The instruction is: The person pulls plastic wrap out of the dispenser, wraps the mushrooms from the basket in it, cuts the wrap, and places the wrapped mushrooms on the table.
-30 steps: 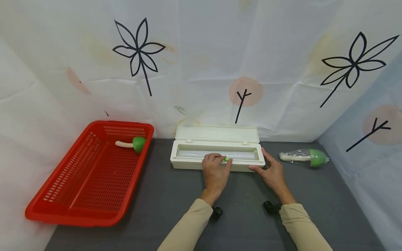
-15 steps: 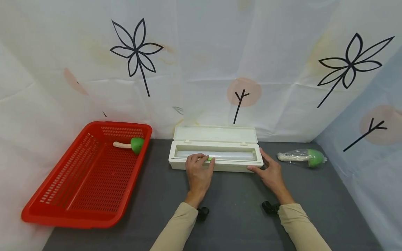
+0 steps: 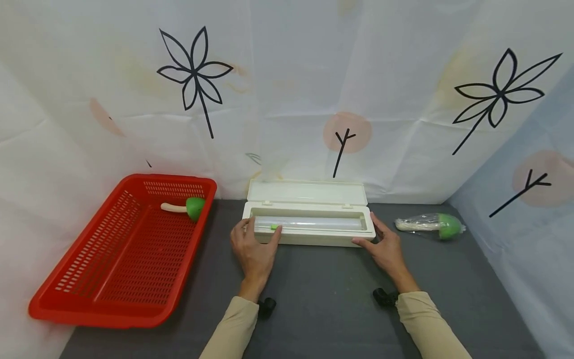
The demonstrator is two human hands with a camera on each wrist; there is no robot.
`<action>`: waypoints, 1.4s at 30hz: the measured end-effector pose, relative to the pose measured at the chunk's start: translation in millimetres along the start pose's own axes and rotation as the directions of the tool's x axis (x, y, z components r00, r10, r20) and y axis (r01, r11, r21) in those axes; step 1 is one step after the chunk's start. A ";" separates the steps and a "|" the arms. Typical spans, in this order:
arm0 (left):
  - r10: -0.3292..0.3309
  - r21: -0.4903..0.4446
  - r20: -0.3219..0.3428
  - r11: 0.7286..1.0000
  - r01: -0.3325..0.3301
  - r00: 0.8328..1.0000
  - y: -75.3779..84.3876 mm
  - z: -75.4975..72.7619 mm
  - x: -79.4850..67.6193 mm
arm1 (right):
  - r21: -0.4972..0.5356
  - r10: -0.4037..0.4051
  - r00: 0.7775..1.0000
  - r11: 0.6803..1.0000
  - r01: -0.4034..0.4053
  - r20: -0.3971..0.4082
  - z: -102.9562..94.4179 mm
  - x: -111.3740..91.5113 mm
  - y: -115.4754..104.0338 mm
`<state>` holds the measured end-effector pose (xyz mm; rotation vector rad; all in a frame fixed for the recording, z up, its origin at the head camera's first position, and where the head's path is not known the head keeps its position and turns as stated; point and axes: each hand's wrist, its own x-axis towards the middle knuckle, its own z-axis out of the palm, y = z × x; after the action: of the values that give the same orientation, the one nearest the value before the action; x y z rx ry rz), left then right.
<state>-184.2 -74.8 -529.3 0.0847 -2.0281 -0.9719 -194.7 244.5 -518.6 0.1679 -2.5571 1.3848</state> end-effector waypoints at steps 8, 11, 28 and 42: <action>-0.341 -0.011 0.042 0.940 0.342 0.939 4.6 -2.5 -3.2 | -0.003 0.000 1.000 1.000 0.000 -0.003 -0.2 0.4 -0.3; -0.393 -0.060 0.057 0.916 0.396 0.918 3.7 -2.4 -3.7 | -0.011 0.005 1.000 1.000 -0.005 0.000 -0.4 0.5 -0.6; -0.426 -0.199 -0.034 0.889 0.412 0.904 -11.2 -13.6 8.0 | 0.008 0.018 1.000 1.000 -0.018 0.006 0.2 0.7 0.1; -0.474 -0.156 0.069 0.864 0.479 0.878 -14.7 -27.0 24.3 | -0.010 0.026 0.999 1.000 -0.026 0.025 -1.3 0.2 -2.4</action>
<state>-183.9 -110.8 -513.9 0.5058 -1.9790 -1.4561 -194.2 244.2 -515.9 0.1524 -2.5953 1.3876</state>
